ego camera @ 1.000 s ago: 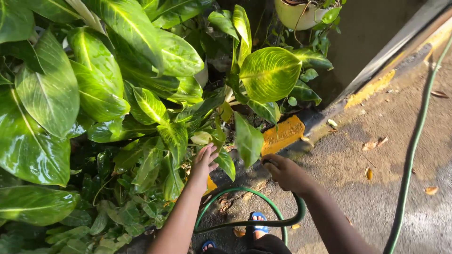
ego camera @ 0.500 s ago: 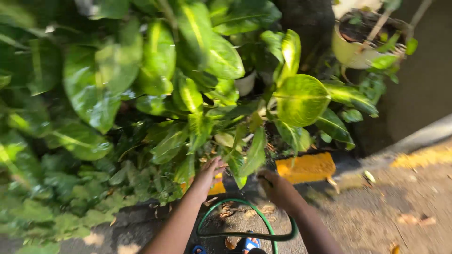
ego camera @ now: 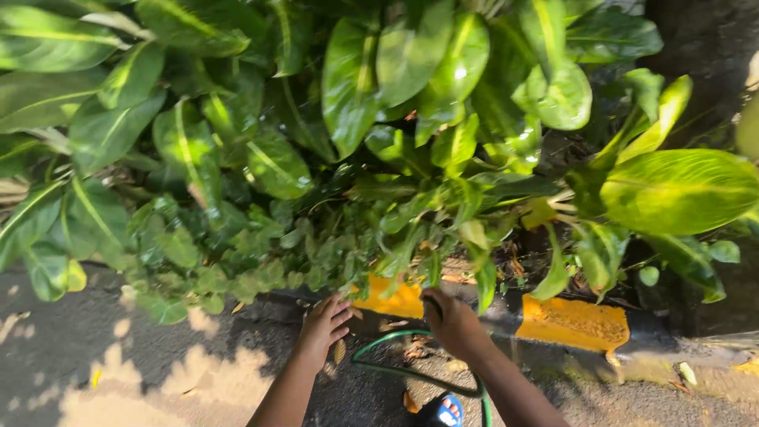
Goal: Watering and washing the leaves of large green plants using a garden hose.
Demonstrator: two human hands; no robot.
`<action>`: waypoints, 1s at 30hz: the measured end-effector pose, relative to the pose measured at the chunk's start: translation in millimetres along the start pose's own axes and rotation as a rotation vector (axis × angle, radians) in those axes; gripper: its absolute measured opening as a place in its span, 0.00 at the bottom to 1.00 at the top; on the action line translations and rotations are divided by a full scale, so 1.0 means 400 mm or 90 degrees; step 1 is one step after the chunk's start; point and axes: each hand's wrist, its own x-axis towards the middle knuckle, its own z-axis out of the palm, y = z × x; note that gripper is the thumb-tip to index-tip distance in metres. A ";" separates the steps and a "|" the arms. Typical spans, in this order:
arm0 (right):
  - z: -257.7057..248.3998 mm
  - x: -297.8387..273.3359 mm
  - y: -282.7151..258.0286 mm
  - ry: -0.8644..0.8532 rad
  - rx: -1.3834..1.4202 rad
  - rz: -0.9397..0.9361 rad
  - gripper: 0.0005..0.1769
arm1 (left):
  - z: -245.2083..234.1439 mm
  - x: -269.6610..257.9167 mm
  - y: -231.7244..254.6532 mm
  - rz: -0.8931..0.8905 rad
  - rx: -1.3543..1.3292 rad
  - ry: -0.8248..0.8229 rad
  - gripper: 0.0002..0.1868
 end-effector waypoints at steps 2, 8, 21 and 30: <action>0.070 -0.001 -0.101 -0.039 -0.010 0.021 0.19 | -0.089 -0.020 0.012 0.020 0.051 -0.003 0.32; 0.300 0.043 -0.327 0.009 -0.026 0.002 0.19 | -0.414 -0.111 0.110 0.093 0.167 -0.010 0.33; 0.461 0.108 -0.581 -0.054 0.045 0.077 0.19 | -0.815 -0.072 0.044 0.071 -0.007 0.075 0.33; 0.349 0.207 -0.732 0.048 0.075 -0.059 0.18 | -0.670 0.000 0.379 0.132 0.004 0.003 0.35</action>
